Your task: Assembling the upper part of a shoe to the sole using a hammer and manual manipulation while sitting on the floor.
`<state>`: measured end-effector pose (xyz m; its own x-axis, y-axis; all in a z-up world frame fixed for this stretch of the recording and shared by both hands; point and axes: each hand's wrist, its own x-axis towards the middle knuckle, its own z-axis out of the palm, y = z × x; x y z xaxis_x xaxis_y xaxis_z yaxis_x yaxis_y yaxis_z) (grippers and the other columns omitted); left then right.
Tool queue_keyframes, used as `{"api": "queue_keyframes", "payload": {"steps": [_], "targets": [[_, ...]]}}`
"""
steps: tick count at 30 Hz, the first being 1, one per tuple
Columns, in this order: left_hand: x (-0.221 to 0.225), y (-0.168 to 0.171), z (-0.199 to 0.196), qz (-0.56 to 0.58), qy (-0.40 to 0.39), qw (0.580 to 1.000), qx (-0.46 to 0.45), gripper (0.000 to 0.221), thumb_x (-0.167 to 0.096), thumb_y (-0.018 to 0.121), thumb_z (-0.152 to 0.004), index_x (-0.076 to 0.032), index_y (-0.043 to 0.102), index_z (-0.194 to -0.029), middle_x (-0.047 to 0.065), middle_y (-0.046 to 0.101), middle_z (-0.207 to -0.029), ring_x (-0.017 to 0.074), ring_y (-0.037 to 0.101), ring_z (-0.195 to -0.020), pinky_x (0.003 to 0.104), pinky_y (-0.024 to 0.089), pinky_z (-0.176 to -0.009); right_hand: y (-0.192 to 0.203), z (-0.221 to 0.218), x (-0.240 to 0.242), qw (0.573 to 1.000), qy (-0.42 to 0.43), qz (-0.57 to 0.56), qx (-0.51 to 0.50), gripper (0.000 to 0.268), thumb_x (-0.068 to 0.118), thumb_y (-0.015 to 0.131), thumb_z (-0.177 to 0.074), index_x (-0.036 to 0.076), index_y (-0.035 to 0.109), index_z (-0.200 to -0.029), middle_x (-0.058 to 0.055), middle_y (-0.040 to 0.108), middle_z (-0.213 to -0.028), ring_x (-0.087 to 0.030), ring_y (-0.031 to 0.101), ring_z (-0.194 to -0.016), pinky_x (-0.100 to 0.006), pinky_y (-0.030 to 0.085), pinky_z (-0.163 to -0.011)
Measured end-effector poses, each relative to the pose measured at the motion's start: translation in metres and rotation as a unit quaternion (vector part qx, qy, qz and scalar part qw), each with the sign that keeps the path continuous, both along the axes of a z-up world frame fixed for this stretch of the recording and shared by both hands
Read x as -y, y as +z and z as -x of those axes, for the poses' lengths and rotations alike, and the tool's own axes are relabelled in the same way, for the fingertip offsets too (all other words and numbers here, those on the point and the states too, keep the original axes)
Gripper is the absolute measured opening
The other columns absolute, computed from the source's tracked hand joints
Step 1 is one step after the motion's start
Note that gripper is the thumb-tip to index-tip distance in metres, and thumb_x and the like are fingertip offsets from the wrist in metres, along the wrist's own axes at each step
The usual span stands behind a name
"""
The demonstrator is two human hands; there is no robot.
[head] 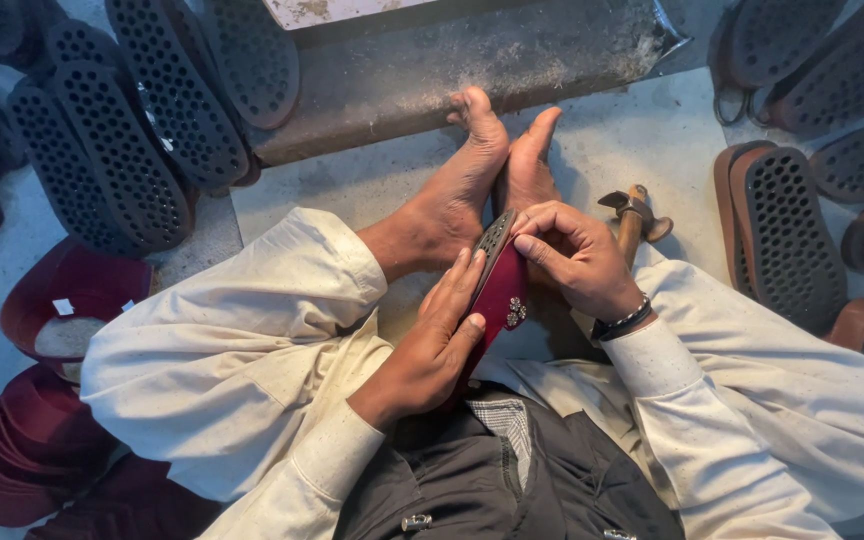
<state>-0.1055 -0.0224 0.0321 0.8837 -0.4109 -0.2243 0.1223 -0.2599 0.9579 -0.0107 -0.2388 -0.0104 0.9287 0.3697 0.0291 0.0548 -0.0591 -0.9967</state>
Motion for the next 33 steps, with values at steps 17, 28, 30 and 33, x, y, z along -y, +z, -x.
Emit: {"api": "queue_keyframes", "payload": {"steps": [17, 28, 30, 33], "targets": [[0.013, -0.023, -0.033, 0.026, -0.004, 1.000, 0.007, 0.059, -0.019, 0.037, -0.111, -0.003, 0.015, -0.163, 0.023, 0.015, -0.170, 0.0390, 0.010, -0.158, 0.053, 0.007, -0.129, -0.002, -0.002, -0.002, 0.998, 0.005, -0.058, -0.019, 0.008, 0.000, 0.076, -0.093, -0.005, 0.070, -0.091, -0.016, 0.069, -0.101, -0.016, 0.065, -0.096, -0.027, 0.053, -0.083], [0.021, -0.029, -0.051, 0.038, 0.043, 0.994, -0.095, 0.055, -0.025, 0.044, -0.106, -0.010, 0.028, -0.157, 0.020, 0.018, -0.170, 0.0432, 0.016, -0.155, 0.058, 0.010, -0.126, -0.003, -0.002, -0.005, 0.997, -0.007, -0.063, -0.031, 0.007, -0.002, 0.078, -0.089, -0.005, 0.072, -0.089, -0.017, 0.070, -0.098, -0.016, 0.065, -0.091, -0.026, 0.052, -0.077], [0.022, -0.034, -0.054, 0.031, 0.055, 0.994, -0.094, 0.047, -0.024, 0.047, -0.105, -0.013, 0.034, -0.149, 0.020, 0.023, -0.169, 0.0455, 0.019, -0.154, 0.060, 0.012, -0.124, -0.004, -0.001, -0.004, 0.997, -0.027, -0.067, -0.041, 0.007, -0.003, 0.079, -0.088, -0.007, 0.073, -0.090, -0.018, 0.070, -0.098, -0.015, 0.065, -0.089, -0.025, 0.053, -0.076], [0.017, -0.016, -0.054, 0.038, 0.061, 0.994, -0.076, 0.044, -0.022, 0.043, -0.106, -0.010, 0.037, -0.148, 0.020, 0.026, -0.167, 0.0457, 0.021, -0.153, 0.059, 0.013, -0.124, 0.007, 0.008, -0.011, 0.995, -0.066, -0.067, -0.040, 0.015, -0.001, 0.081, -0.087, -0.007, 0.073, -0.098, -0.018, 0.070, -0.101, -0.013, 0.066, -0.090, -0.024, 0.055, -0.073]]}}
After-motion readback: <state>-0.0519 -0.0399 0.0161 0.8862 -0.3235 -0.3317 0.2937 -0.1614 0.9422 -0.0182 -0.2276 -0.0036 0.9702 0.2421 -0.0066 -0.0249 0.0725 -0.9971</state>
